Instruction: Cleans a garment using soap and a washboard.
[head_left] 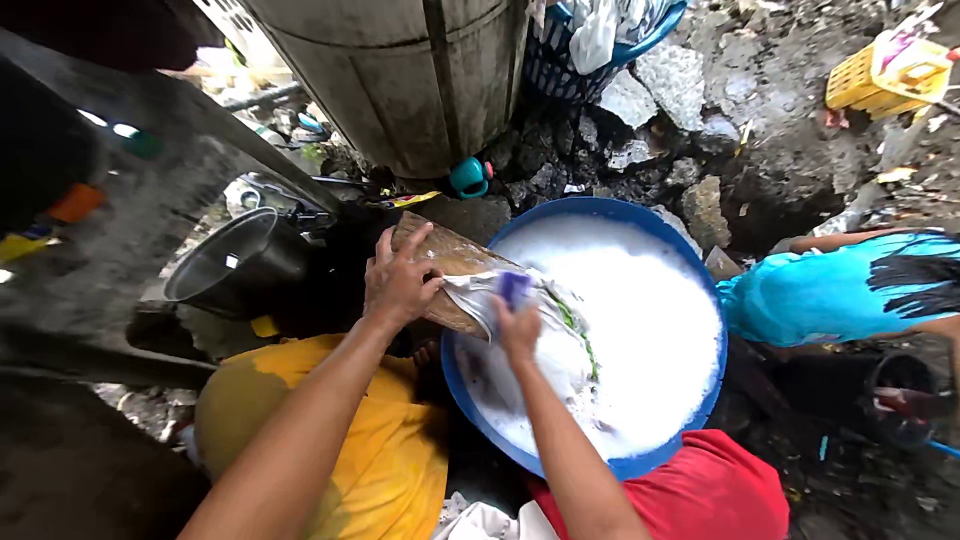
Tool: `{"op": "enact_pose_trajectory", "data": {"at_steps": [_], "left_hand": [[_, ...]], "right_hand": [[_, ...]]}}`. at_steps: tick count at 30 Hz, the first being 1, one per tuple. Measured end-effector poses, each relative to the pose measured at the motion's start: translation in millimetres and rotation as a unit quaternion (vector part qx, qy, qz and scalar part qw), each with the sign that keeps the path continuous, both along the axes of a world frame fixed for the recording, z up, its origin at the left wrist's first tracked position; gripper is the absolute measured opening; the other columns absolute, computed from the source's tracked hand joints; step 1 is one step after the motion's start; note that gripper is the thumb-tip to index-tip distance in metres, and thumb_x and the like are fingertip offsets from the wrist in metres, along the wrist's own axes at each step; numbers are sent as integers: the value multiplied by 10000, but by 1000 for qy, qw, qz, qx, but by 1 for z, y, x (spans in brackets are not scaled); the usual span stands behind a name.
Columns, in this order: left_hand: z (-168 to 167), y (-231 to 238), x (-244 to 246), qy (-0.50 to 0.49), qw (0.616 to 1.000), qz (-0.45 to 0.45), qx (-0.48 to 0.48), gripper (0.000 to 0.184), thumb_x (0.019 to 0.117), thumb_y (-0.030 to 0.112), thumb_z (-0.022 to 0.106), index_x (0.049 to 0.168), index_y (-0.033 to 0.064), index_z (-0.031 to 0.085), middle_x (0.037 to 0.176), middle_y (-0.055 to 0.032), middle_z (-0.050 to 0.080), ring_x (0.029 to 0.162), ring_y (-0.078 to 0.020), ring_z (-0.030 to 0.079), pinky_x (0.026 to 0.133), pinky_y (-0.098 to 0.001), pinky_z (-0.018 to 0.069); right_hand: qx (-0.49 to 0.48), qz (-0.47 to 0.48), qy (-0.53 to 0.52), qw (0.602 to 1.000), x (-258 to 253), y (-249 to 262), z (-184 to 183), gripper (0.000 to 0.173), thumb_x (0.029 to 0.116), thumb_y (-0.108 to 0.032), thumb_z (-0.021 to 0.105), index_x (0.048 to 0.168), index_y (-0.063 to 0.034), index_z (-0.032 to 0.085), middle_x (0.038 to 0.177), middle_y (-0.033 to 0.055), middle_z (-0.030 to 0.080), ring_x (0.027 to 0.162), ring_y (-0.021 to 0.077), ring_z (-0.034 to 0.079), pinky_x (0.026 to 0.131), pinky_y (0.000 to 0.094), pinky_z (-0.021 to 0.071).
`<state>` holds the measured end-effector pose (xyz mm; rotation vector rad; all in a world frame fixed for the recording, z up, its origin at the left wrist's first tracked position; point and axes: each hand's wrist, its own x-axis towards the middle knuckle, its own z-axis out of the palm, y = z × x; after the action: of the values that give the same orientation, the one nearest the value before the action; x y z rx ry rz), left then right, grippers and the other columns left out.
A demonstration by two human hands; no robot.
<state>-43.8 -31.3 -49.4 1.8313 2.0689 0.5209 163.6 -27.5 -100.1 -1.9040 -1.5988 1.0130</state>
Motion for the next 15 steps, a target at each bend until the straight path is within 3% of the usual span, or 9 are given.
{"op": "enact_pose_trajectory", "data": {"at_steps": [2, 4, 6, 7, 9, 11, 13, 15], "left_hand": [[-2, -3, 3, 0, 1000, 4, -5, 118, 933, 207, 741, 978, 114, 797, 1648, -38, 373, 1509, -473, 252, 1009, -723, 366], [1, -1, 4, 1, 1000, 5, -6, 120, 933, 208, 739, 980, 113, 796, 1652, -35, 366, 1517, -467, 239, 1030, -717, 356], [0, -1, 4, 7, 1000, 6, -9, 122, 937, 207, 736, 986, 112, 795, 1650, -36, 369, 1520, -465, 233, 1033, -714, 357], [0, -2, 4, 9, 1000, 6, -11, 122, 939, 201, 733, 988, 108, 794, 1650, -37, 369, 1520, -464, 233, 1027, -712, 358], [-1, -2, 4, 8, 1000, 7, -8, 128, 940, 168, 720, 1012, 89, 790, 1649, -41, 371, 1521, -467, 231, 1029, -724, 355], [-2, -2, 3, 11, 1000, 5, 3, 155, 929, 103, 688, 1039, 50, 784, 1635, -55, 394, 1513, -479, 252, 1024, -746, 366], [-2, -1, 2, 13, 1000, 1, 3, 150, 943, 196, 721, 1017, 86, 791, 1636, -48, 394, 1505, -478, 262, 1014, -734, 370], [-2, 1, 2, 11, 1000, 3, 1, 150, 944, 226, 726, 995, 103, 794, 1636, -46, 393, 1504, -480, 258, 1015, -732, 363]], "right_hand": [[-61, -129, -53, 988, 78, 8, -38, 760, 937, -415, 743, 1439, 83, 463, 1228, 342, 651, 1167, 487, 637, 1016, 623, 489], [-91, -204, -68, 972, 115, 18, -44, 790, 960, -350, 727, 1505, 92, 362, 1360, 341, 581, 1289, 458, 575, 1101, 565, 442], [-73, -207, -16, 975, 82, 21, -16, 719, 989, -278, 698, 1500, 100, 360, 1375, 350, 563, 1303, 464, 556, 1110, 563, 430], [-38, -172, 17, 984, 46, 18, 0, 664, 984, -265, 699, 1459, 109, 423, 1318, 351, 599, 1246, 476, 590, 1072, 587, 462], [32, -42, 45, 998, -38, 10, 25, 574, 946, -298, 739, 1347, 73, 562, 1130, 280, 707, 1052, 434, 698, 922, 604, 550], [70, 73, 36, 994, -73, 7, 41, 533, 937, -331, 735, 1277, 61, 613, 1075, 238, 723, 972, 392, 726, 832, 591, 573], [27, 56, 14, 998, -30, 22, 28, 591, 967, -363, 703, 1343, 72, 567, 1103, 280, 711, 1027, 439, 703, 886, 627, 549], [-27, -62, -52, 996, 52, 42, -12, 729, 971, -435, 691, 1432, 85, 471, 1174, 347, 670, 1110, 516, 655, 950, 673, 504]]}}
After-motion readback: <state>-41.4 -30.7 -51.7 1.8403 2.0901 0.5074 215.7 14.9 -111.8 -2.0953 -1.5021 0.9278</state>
